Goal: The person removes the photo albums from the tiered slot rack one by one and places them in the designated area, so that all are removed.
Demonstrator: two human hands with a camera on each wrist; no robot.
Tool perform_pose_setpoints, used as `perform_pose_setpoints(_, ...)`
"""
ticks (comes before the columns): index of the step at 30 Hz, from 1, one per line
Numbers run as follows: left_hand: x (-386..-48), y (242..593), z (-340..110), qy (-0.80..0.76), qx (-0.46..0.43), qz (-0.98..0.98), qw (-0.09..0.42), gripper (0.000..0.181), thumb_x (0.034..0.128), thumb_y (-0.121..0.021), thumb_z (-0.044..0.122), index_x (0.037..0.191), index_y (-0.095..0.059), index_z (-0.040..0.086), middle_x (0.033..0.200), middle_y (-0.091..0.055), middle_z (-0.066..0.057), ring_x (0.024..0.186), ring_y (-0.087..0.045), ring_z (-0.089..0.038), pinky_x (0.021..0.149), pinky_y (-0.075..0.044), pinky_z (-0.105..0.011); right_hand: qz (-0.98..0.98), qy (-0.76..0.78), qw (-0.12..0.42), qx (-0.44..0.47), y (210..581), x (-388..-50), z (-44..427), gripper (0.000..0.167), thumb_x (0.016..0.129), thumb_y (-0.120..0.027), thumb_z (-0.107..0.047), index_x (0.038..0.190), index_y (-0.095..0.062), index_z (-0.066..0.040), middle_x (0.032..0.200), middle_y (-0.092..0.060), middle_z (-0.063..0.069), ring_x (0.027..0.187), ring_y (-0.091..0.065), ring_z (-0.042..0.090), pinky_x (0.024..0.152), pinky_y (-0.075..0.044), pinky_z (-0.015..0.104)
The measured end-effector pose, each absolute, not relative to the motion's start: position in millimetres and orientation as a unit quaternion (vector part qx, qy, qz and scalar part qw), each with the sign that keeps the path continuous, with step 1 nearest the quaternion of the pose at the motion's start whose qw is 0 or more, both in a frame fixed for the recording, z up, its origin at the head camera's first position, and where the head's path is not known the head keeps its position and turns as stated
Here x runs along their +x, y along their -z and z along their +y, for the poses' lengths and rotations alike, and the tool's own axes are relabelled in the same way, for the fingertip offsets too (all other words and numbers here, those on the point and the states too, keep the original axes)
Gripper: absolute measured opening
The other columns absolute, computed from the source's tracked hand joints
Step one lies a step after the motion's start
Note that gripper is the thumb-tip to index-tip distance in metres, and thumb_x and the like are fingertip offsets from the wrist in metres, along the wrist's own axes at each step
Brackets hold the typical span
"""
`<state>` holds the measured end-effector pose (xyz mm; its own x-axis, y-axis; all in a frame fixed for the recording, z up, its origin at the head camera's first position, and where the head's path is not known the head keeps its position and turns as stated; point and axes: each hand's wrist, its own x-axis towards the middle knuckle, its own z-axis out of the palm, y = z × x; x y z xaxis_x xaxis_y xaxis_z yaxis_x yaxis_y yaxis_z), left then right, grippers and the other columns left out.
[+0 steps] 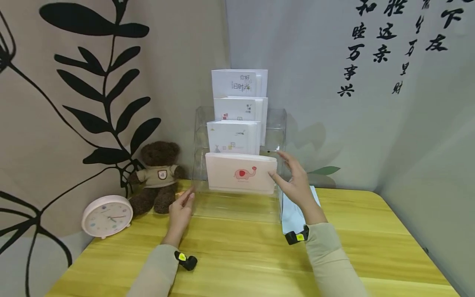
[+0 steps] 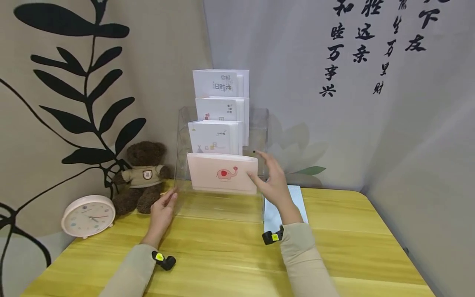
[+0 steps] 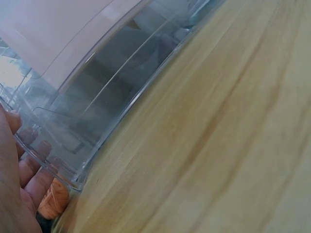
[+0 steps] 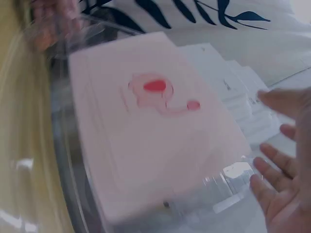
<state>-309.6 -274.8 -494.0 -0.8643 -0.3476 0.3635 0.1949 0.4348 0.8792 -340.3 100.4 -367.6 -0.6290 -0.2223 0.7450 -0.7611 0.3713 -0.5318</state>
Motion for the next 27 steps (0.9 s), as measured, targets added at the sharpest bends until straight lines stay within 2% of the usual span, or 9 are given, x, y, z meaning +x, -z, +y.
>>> perform_pose_setpoints(3,-311,495,-272,0.534,0.048,-0.806,0.253,0.039,0.1022,-0.059,0.04,0.138,-0.064,0.026,0.136,-0.063,-0.005,0.123,-0.061,-0.029,0.098,-0.051,-0.05,-0.787,-0.47,0.27,0.296,366,-351,83,0.066,0.092,-0.077,-0.02,0.149,-0.047,-0.013,0.146,-0.052,0.01,0.137,-0.046,0.028,0.113,-0.037,0.05)
perform_pose_setpoints(6,-312,495,-271,0.532,0.046,-0.807,0.252,0.041,0.1016,-0.059,0.043,0.138,-0.065,0.025,0.135,-0.064,-0.006,0.122,-0.062,-0.029,0.097,-0.052,-0.05,-0.806,-0.461,0.253,0.271,370,-358,73,0.062,0.091,-0.077,-0.023,0.147,-0.051,-0.017,0.141,-0.056,0.008,0.129,-0.052,0.029,0.106,-0.043,0.054)
perform_pose_setpoints(9,-311,496,-272,0.525,0.049,-0.808,0.261,0.038,0.1019,-0.06,0.04,0.137,-0.066,0.025,0.133,-0.066,-0.006,0.119,-0.063,-0.028,0.095,-0.053,-0.049,-0.817,-0.438,0.26,0.271,376,-362,68,0.052,0.091,-0.078,-0.022,0.14,-0.059,-0.019,0.131,-0.062,0.005,0.118,-0.058,0.027,0.095,-0.049,0.053)
perform_pose_setpoints(13,-311,495,-276,0.514,0.044,-0.811,0.278,0.036,0.1031,-0.06,0.033,0.137,-0.066,0.022,0.134,-0.065,-0.005,0.118,-0.064,-0.028,0.095,-0.054,-0.05,-0.799,-0.392,0.301,0.342,377,-363,65,0.044,0.087,-0.082,-0.017,0.129,-0.07,-0.02,0.109,-0.068,0.001,0.098,-0.063,0.021,0.081,-0.054,0.044)
perform_pose_setpoints(17,-311,495,-276,0.51,0.041,-0.81,0.285,0.038,0.1024,-0.06,0.036,0.136,-0.066,0.021,0.135,-0.064,-0.006,0.119,-0.064,-0.029,0.096,-0.053,-0.049,-0.784,-0.31,0.311,0.438,373,-358,63,0.045,0.087,-0.082,-0.018,0.13,-0.071,-0.022,0.113,-0.067,-0.002,0.094,-0.065,0.018,0.071,-0.056,0.036)
perform_pose_setpoints(21,-310,495,-276,0.511,0.043,-0.81,0.285,0.038,0.1018,-0.061,0.036,0.136,-0.067,0.021,0.134,-0.065,-0.005,0.119,-0.064,-0.028,0.097,-0.053,-0.048,-0.792,-0.242,0.285,0.482,369,-350,61,0.048,0.093,-0.076,-0.024,0.139,-0.064,-0.025,0.133,-0.063,0.001,0.11,-0.067,0.022,0.077,-0.059,0.037)
perform_pose_setpoints(25,-310,495,-276,0.511,0.043,-0.81,0.284,0.038,0.1019,-0.061,0.037,0.136,-0.067,0.022,0.134,-0.065,-0.004,0.119,-0.064,-0.026,0.097,-0.053,-0.047,-0.794,-0.229,0.243,0.508,367,-346,59,0.051,0.095,-0.074,-0.024,0.143,-0.06,-0.024,0.138,-0.061,0.002,0.122,-0.062,0.025,0.093,-0.056,0.041)
perform_pose_setpoints(27,-310,496,-276,0.511,0.041,-0.811,0.281,0.039,0.1022,-0.06,0.039,0.137,-0.066,0.022,0.135,-0.064,-0.003,0.12,-0.063,-0.026,0.098,-0.052,-0.046,-0.791,-0.232,0.226,0.518,368,-346,58,0.052,0.095,-0.073,-0.021,0.144,-0.059,-0.023,0.139,-0.061,0.002,0.124,-0.06,0.024,0.097,-0.054,0.041)
